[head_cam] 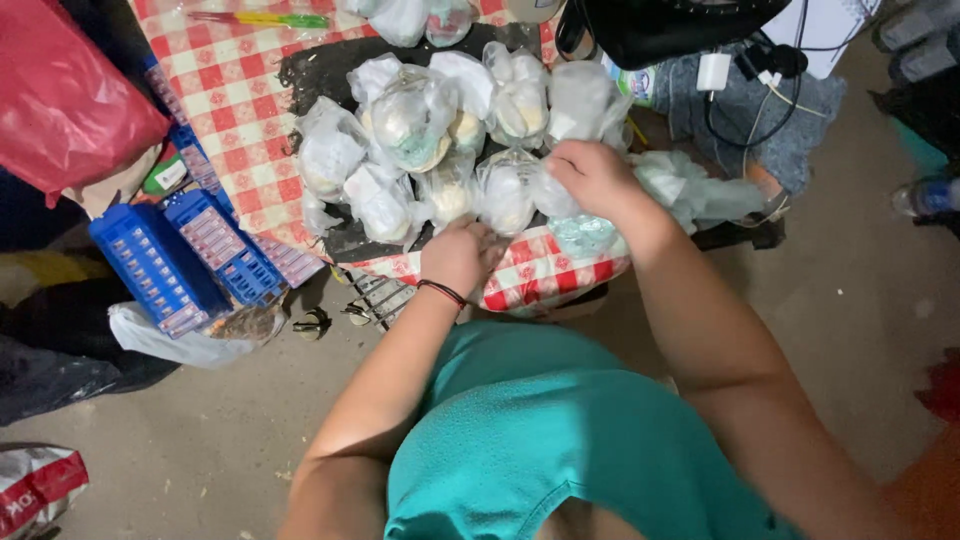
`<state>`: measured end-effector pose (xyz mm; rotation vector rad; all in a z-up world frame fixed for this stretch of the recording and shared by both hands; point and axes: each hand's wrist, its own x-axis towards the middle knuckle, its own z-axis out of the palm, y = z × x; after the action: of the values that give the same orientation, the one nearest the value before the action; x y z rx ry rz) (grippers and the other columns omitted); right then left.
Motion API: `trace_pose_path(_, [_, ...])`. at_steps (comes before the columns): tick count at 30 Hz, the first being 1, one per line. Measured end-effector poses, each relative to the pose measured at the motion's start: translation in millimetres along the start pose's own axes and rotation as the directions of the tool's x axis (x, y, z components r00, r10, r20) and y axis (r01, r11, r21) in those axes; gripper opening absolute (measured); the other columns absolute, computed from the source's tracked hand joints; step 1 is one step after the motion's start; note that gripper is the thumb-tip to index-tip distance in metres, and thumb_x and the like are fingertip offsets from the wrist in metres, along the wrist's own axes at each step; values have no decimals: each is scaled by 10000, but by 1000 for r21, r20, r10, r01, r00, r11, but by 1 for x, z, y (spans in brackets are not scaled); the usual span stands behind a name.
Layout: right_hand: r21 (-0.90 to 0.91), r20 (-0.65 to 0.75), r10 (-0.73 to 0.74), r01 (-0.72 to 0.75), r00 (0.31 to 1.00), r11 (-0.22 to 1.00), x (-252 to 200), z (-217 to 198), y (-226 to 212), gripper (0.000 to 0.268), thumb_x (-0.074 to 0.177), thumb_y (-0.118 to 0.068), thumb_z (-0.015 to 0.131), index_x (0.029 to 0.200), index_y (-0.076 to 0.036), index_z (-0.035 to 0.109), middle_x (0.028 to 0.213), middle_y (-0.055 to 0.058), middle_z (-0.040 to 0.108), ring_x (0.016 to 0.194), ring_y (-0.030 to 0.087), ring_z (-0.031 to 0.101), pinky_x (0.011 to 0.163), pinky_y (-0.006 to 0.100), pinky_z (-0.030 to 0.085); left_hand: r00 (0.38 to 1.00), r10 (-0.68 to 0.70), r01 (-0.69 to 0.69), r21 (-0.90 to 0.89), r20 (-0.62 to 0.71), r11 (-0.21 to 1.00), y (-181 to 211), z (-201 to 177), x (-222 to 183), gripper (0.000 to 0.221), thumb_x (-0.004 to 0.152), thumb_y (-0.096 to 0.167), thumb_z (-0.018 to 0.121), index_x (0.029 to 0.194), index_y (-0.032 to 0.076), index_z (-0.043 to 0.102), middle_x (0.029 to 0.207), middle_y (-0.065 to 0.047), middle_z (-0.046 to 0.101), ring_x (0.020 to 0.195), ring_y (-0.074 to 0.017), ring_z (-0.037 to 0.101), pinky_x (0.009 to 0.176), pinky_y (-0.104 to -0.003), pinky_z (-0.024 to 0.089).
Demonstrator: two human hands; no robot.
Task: Organizing dental trays and unwrapping dental models for inspection.
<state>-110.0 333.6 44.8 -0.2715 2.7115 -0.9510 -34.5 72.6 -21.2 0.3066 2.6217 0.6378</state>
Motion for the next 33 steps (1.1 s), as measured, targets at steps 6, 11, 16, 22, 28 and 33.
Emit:
trace_pose_path(6, [434, 4, 73, -67, 997, 898, 42, 21, -8, 205, 909, -376, 765, 970, -181, 788, 752, 1, 695, 767, 114, 668, 671, 321, 529, 897, 73, -210, -275, -435, 938, 74, -41, 15, 703, 735, 316, 948, 1290, 18, 637, 1253, -253, 654, 1225, -501, 604, 1062, -563, 512])
trace_pose_path(11, [801, 104, 85, -134, 991, 584, 30, -15, -43, 131, 955, -247, 714, 1035, -157, 765, 991, -33, 727, 879, 118, 664, 778, 295, 581, 933, -132, -134, -665, -334, 735, 57, -30, 58, 403, 790, 243, 887, 1045, 24, 663, 921, -180, 631, 858, -331, 547, 769, -427, 458])
trace_pose_path(16, [931, 51, -18, -42, 999, 361, 18, -21, -23, 394, 914, -61, 487, 1293, -105, 587, 1266, 98, 635, 1115, 236, 654, 898, 369, 594, 950, -293, -24, -964, -104, 264, 38, -21, 77, 209, 862, 148, 809, 729, 34, 695, 494, -85, 599, 386, -110, 471, 393, -250, 388])
trace_pose_path(22, [612, 76, -274, 172, 959, 772, 10, 43, 8, 668, 817, -107, 880, 1407, -54, 569, 1404, 165, 606, 1392, 305, 513, 1142, 533, 406, 935, -340, -68, -991, -103, 113, 45, -37, 77, 344, 852, 283, 882, 921, 9, 685, 645, -187, 680, 498, -268, 729, 365, -309, 596])
trace_pose_path(28, [464, -118, -246, 273, 962, 843, 20, 39, -10, 154, 947, -157, 805, 1074, -146, 719, 950, -6, 721, 982, 153, 705, 902, 340, 568, 913, -405, 7, -988, -57, 156, 43, -59, 69, 440, 874, 398, 816, 958, -11, 677, 677, -224, 694, 541, -291, 752, 435, -353, 646])
trace_pose_path(33, [332, -166, -308, 348, 937, 877, 33, 53, -10, 360, 855, -354, 915, 1122, -196, 734, 983, -23, 699, 1042, 183, 665, 948, 340, 525, 910, -414, -21, -999, 1, -49, 37, -72, 60, 599, 919, 457, 715, 1141, -87, 597, 723, -248, 661, 585, -301, 752, 484, -341, 648])
